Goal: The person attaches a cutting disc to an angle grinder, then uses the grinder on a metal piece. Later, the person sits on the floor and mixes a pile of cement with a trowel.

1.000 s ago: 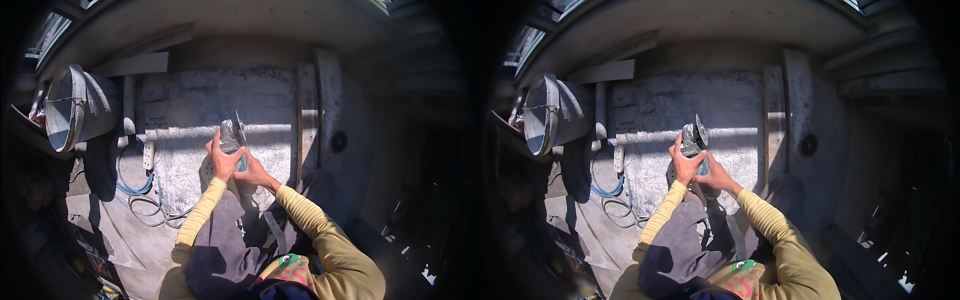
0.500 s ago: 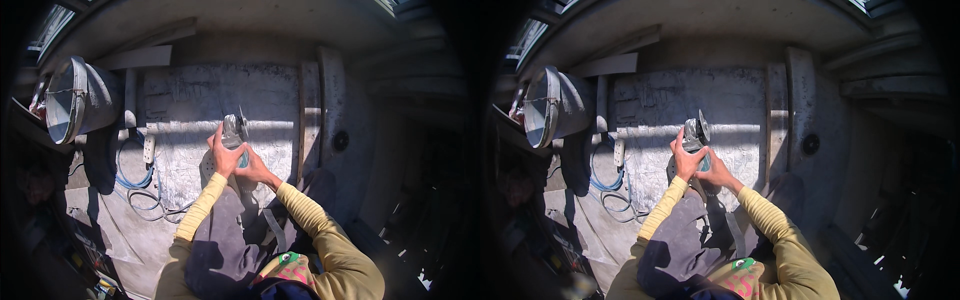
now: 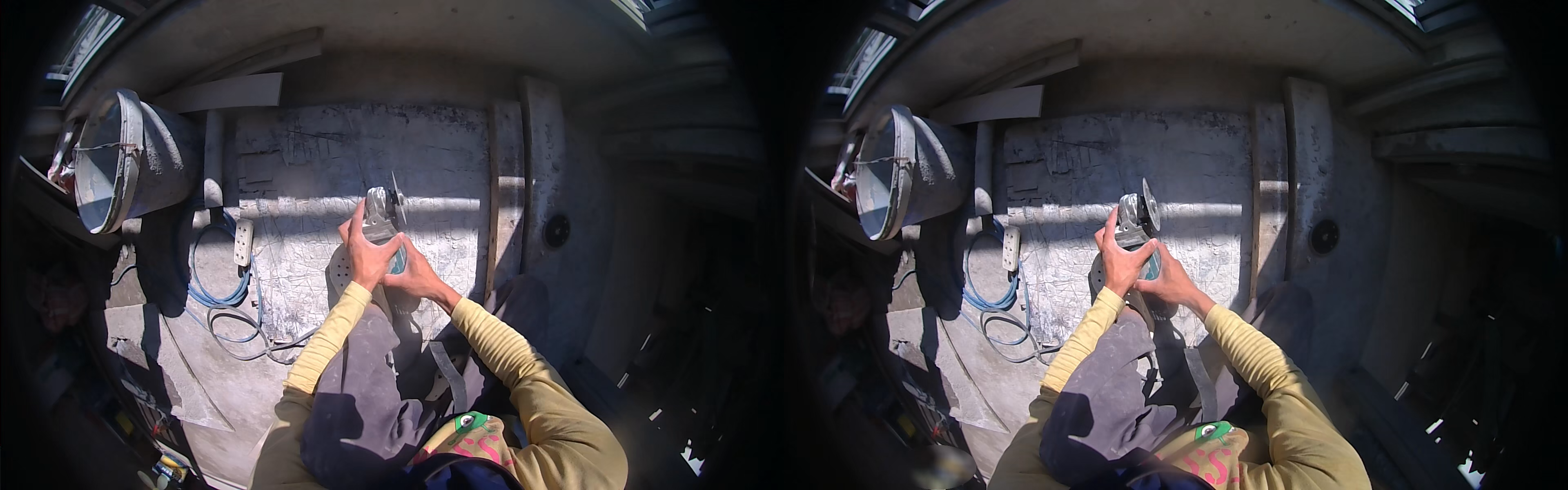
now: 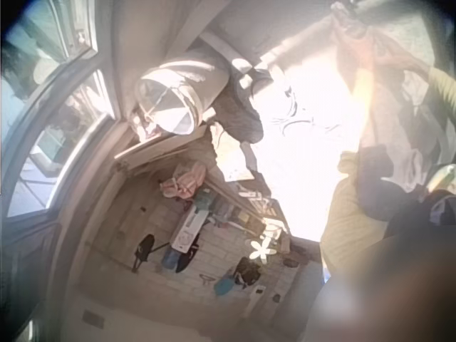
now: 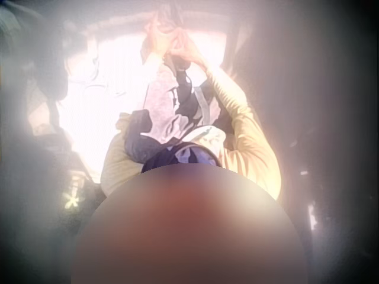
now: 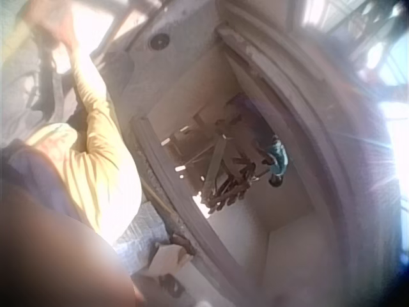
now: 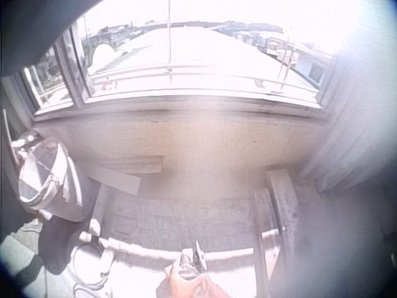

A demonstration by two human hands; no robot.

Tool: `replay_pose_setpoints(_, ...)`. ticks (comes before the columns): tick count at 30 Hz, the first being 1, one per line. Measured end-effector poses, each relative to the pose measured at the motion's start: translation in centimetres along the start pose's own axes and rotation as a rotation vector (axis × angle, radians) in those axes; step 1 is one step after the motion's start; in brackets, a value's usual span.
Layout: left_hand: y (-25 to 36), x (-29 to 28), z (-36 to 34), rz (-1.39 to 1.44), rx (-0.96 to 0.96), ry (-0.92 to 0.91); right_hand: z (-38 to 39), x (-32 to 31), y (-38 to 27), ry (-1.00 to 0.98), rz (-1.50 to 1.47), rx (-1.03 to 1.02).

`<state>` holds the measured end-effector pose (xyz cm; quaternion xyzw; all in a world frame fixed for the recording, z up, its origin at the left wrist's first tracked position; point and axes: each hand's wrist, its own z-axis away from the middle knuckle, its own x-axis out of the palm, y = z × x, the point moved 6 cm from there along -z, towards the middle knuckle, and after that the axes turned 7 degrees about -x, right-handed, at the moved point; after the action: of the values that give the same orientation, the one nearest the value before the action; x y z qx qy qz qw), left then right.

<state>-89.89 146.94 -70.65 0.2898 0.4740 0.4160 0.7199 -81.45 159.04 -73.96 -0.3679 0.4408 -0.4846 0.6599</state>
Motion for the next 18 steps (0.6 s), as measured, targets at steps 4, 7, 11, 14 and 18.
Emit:
replay_pose_setpoints(4,0.2,-0.1,0.1,0.004,0.016,0.014,0.0,0.0,-0.2,-0.005,0.003,0.006)
replay_pose_setpoints(7,0.1,-0.1,0.1,0.002,0.016,-0.001,0.2,-0.2,-0.8,0.017,0.038,0.008)
replay_pose_setpoints(11,-0.8,0.6,-0.7,0.255,-0.023,-0.176,0.1,-1.1,-1.0,0.117,0.103,0.054)
replay_pose_setpoints(14,-1.5,0.4,-0.7,0.247,0.006,-0.190,-0.8,-3.5,-0.8,0.313,0.352,0.027)
replay_pose_setpoints(18,-3.3,0.6,0.6,0.296,-0.117,-0.215,-3.4,-6.9,0.7,0.433,0.630,0.158)
